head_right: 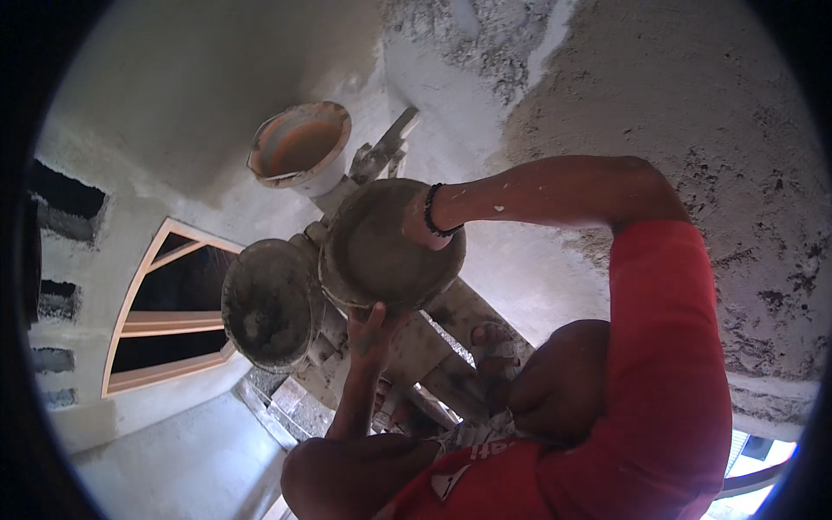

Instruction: The person mixes wet material in a bucket with a trowel, applies the material onto a rough wall surface, and smooths it using a trowel while standing on a wooden scaffold.

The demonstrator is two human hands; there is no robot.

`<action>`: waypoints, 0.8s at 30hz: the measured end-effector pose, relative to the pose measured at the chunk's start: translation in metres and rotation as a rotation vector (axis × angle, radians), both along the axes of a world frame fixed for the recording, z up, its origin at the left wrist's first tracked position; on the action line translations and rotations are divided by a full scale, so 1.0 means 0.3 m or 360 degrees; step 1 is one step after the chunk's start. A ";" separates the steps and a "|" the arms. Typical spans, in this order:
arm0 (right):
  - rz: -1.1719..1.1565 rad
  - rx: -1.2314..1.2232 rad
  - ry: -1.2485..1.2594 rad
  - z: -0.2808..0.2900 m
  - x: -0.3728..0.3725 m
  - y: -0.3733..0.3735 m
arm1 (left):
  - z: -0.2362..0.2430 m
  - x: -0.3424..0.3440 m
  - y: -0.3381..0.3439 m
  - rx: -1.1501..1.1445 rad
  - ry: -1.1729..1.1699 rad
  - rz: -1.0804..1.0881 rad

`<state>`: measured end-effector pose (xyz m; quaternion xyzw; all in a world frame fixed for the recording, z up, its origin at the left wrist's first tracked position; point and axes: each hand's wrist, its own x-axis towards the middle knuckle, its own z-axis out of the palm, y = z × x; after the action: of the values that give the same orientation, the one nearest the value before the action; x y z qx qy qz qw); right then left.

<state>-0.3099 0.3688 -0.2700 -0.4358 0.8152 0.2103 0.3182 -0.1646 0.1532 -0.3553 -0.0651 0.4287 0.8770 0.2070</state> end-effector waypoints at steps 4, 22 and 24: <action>-0.0525 -0.0184 -0.0391 -0.044 0.031 -0.004 | 0.026 0.004 0.007 0.0001 -0.0064 0.0048; -0.0333 -0.0546 0.0309 -0.134 0.080 0.055 | -0.075 -0.094 -0.102 0.0155 -0.0087 -0.0142; -0.0159 -0.0348 0.0296 -0.066 0.092 0.015 | 0.024 -0.082 -0.071 0.0216 -0.0048 -0.0024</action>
<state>-0.2822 0.3731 -0.2897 -0.4054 0.8799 0.1437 0.2020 -0.1891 0.1321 -0.3481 -0.0609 0.3656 0.9014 0.2239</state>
